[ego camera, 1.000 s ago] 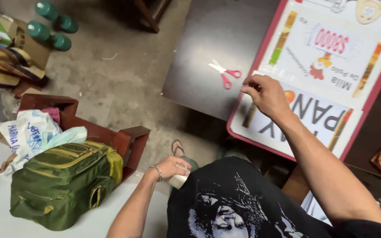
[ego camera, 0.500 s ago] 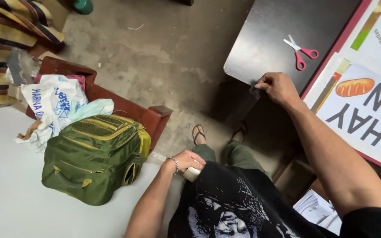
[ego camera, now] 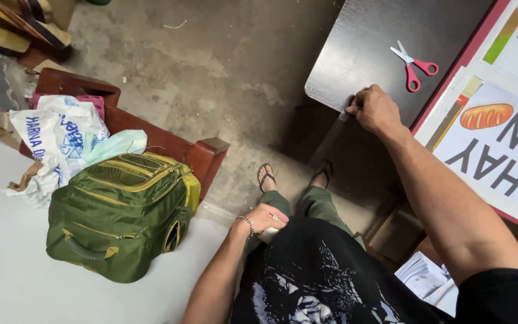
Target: Applying adhesive tape to the edges of a laminated sign using scissors
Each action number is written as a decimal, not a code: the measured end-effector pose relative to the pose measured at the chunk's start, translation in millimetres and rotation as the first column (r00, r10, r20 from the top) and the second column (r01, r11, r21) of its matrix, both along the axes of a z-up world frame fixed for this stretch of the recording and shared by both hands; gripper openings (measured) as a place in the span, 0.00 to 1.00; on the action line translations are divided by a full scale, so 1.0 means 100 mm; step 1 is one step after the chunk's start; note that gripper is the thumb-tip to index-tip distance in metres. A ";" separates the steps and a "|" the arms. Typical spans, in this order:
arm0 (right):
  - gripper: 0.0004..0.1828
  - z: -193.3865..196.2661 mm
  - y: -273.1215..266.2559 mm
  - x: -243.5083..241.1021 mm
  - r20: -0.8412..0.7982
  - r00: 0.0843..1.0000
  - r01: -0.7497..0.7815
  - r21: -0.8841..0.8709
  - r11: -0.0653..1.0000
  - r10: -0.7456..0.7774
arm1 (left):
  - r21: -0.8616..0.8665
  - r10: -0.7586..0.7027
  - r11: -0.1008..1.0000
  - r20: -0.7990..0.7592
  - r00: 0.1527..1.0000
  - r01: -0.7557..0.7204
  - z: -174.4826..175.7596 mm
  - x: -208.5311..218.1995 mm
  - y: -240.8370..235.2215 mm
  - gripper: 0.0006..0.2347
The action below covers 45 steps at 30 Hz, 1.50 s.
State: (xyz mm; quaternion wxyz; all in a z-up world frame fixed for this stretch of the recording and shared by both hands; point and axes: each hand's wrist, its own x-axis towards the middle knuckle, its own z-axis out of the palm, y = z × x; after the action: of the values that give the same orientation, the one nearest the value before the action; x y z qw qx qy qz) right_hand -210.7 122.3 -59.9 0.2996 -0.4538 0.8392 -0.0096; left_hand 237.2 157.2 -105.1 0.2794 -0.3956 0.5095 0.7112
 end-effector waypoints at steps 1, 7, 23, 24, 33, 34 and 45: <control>0.10 0.03 -0.02 0.03 0.004 1.000 -0.001 0.001 1.000 0.001 | 0.001 0.001 1.000 0.004 1.000 -0.001 0.02 -0.01 0.00 0.16; 0.19 0.31 0.00 0.10 -0.081 0.990 0.116 -0.006 0.993 -0.116 | -0.027 -0.052 0.998 0.010 0.999 0.052 -0.11 -0.07 0.06 0.16; 0.15 0.13 0.61 -0.99 -0.318 0.937 0.020 -0.361 0.932 -0.143 | 0.015 -0.027 1.000 0.122 0.992 0.025 0.26 -0.26 0.06 0.13; 0.15 0.10 0.62 -1.00 -0.331 0.935 0.002 -0.362 0.932 -0.130 | 0.027 0.001 1.000 0.085 0.996 -0.003 0.19 -0.22 0.08 0.14; 0.07 0.23 0.62 -0.96 -0.426 0.905 -0.149 -0.286 0.946 0.014 | 0.046 0.048 0.998 0.055 0.997 -0.050 0.12 -0.17 0.14 0.19; 0.07 0.22 0.63 -0.96 -0.432 0.902 -0.156 -0.281 0.947 0.021 | 0.051 0.053 0.997 0.048 0.997 -0.055 0.17 -0.19 0.14 0.19; 0.19 0.03 0.53 -1.21 -0.433 0.901 -0.154 -0.376 0.914 -0.026 | 0.009 0.007 1.000 0.117 0.993 -0.009 0.44 -0.33 0.18 0.20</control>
State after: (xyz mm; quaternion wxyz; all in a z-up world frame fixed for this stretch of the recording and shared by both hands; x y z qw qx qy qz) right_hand -332.2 175.1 -56.6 0.0084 -0.5240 0.8487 -0.0711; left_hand 204.4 175.2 -60.6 0.3078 -0.4373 0.4873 0.6903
